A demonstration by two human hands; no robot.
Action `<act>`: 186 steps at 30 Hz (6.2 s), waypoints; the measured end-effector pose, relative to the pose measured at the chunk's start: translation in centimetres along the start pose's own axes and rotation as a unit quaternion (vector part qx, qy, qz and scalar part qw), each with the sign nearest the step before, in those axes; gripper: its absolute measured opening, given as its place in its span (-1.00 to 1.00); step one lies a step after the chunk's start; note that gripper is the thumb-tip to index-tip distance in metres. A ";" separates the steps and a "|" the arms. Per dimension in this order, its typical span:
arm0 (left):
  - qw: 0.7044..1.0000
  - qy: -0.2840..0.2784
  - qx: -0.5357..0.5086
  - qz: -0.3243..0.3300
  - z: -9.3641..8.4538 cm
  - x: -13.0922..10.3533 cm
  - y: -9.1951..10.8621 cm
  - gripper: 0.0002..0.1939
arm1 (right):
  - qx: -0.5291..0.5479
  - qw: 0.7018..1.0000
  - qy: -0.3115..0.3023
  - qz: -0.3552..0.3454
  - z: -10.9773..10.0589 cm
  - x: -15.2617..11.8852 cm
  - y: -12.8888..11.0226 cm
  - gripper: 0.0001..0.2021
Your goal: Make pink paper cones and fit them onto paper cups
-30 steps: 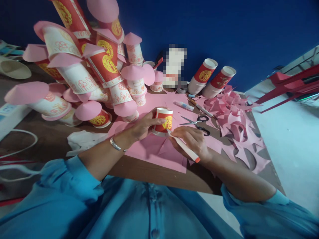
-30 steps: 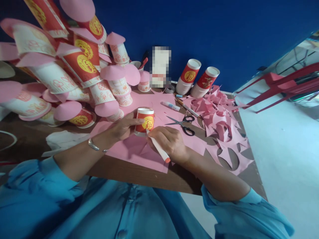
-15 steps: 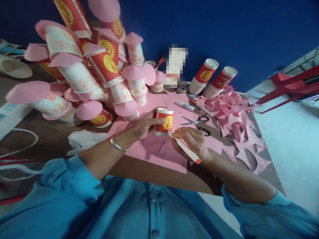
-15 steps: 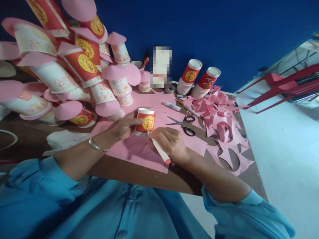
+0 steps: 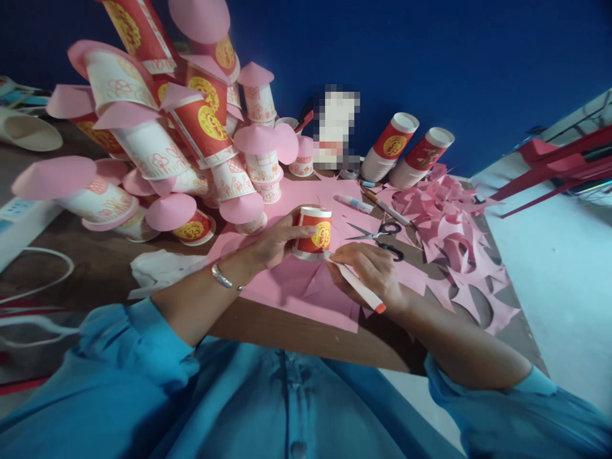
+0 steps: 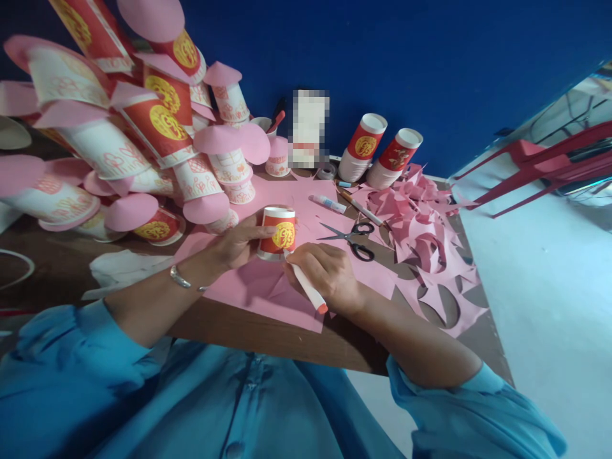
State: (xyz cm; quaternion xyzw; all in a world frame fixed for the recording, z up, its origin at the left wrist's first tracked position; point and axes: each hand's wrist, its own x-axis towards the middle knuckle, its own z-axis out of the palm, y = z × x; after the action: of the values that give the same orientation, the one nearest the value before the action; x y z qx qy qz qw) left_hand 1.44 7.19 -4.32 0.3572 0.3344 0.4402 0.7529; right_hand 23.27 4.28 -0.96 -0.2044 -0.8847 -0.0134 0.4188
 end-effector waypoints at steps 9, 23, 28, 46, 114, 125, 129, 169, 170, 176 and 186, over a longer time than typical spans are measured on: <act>1.000 -0.005 0.005 0.004 -0.1 0.1 -0.1 -0.40 | 0.000 1.000 0.002 0.002 0.1 -0.1 -0.1 -0.85; 1.000 -0.011 0.007 0.014 0.1 0.1 0.0 -0.43 | 0.006 1.000 0.005 0.000 0.4 -0.3 -0.2 -0.85; 1.000 0.011 -0.005 0.020 0.1 0.0 -0.1 -0.42 | 0.036 0.998 0.043 -0.011 0.2 -0.2 -0.4 -0.81; 0.999 -0.003 0.001 0.044 0.2 0.1 -0.1 -0.33 | 0.054 0.998 0.028 -0.027 1.0 -0.8 -0.1 -0.78; 1.000 0.000 0.019 0.015 0.5 -0.1 0.3 -0.36 | 0.031 1.000 -0.001 -0.004 0.1 -0.1 -0.1 -0.84; 1.000 0.001 0.017 0.012 0.4 -0.2 0.3 -0.35 | 0.024 1.000 0.010 -0.004 0.2 -0.3 -0.2 -0.84; 1.000 -0.001 0.025 0.009 0.3 -0.2 0.2 -0.36 | 0.024 1.000 0.002 -0.007 0.3 -0.3 -0.2 -0.84; 0.999 -0.020 0.031 0.005 0.6 -0.4 0.6 -0.34 | 0.017 1.000 0.015 -0.004 0.5 -0.4 0.2 -0.84; 0.999 -0.020 0.029 0.004 0.7 -0.4 0.6 -0.35 | 0.016 1.000 0.016 -0.005 0.5 -0.3 0.2 -0.84; 1.000 -0.018 0.020 0.005 0.5 -0.3 0.5 -0.37 | 0.010 1.000 0.004 0.006 0.1 -0.1 0.0 -0.84; 0.999 -0.012 0.032 0.010 0.4 -0.3 0.4 -0.40 | 0.008 1.000 0.004 0.004 0.3 -0.3 -0.1 -0.85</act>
State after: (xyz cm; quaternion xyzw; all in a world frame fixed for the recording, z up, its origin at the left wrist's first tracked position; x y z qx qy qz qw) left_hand 1.53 7.00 -3.73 0.3896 0.3353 0.4324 0.7408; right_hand 23.18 4.17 -1.36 -0.2043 -0.8822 -0.0051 0.4243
